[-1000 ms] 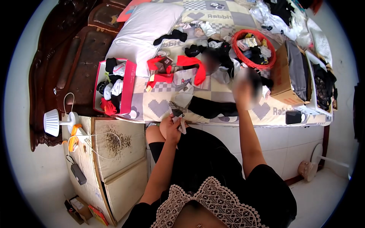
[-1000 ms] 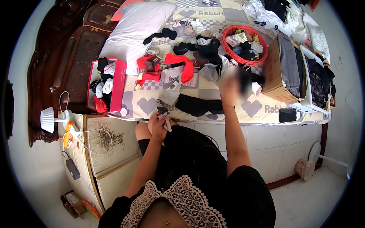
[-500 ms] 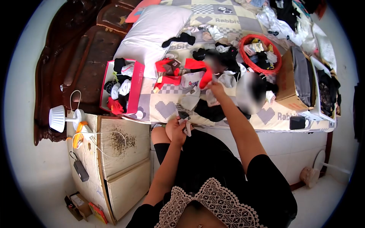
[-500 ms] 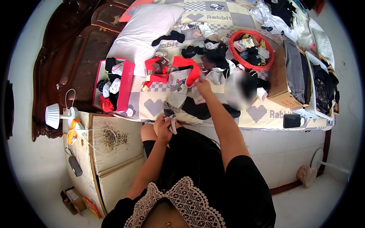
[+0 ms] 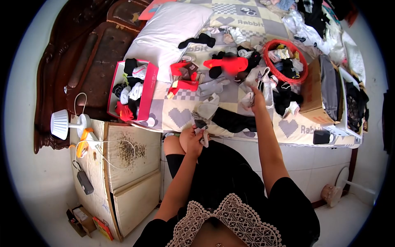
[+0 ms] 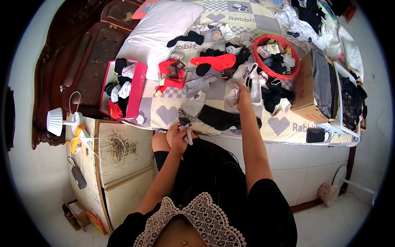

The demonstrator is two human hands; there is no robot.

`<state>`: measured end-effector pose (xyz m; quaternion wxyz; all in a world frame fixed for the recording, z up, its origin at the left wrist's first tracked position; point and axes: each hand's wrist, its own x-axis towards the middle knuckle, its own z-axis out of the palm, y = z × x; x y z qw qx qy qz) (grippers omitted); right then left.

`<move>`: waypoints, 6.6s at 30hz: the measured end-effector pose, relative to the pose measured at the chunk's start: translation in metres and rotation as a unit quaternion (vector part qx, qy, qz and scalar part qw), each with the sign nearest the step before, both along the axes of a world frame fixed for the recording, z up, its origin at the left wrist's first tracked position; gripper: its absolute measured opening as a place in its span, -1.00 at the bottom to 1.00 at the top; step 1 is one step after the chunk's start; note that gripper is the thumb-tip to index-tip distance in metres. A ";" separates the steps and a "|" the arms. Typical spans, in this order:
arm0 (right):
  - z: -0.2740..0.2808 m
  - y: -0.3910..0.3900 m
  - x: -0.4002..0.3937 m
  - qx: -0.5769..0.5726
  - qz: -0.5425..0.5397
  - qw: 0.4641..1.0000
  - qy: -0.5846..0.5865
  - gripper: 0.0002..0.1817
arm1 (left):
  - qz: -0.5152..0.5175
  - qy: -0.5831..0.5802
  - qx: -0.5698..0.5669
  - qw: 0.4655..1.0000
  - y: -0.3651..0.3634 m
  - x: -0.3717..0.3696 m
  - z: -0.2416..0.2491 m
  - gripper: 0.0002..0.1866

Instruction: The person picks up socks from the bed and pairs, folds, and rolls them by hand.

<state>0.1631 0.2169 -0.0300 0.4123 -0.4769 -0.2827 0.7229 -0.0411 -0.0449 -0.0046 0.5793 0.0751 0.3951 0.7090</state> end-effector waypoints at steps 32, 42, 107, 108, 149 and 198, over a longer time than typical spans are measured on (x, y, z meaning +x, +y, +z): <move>-0.012 -0.065 0.019 0.070 -0.109 0.990 -0.057 -0.73 | 0.024 0.611 -0.259 0.748 0.026 -0.044 -0.013 -0.43; -0.012 -0.064 0.154 -0.083 -0.381 0.900 -0.196 -0.66 | 0.062 0.657 -0.226 0.716 0.021 -0.043 -0.017 -0.54; 0.046 -0.202 -0.062 0.166 0.296 0.912 -0.231 -0.53 | 0.012 0.118 -0.153 0.981 -0.073 0.013 0.028 -0.70; 0.040 -0.206 -0.069 0.217 0.304 0.895 -0.243 -0.47 | 0.012 0.119 -0.153 0.981 -0.073 0.012 0.029 -0.70; 0.092 -0.244 -0.071 0.076 0.349 0.928 -0.108 -0.72 | 0.026 -0.277 -0.019 0.960 -0.074 0.020 0.056 -0.53; 0.091 -0.231 -0.043 0.057 0.424 0.898 -0.106 -0.77 | 0.218 0.291 -0.171 0.916 -0.068 -0.062 -0.005 -0.83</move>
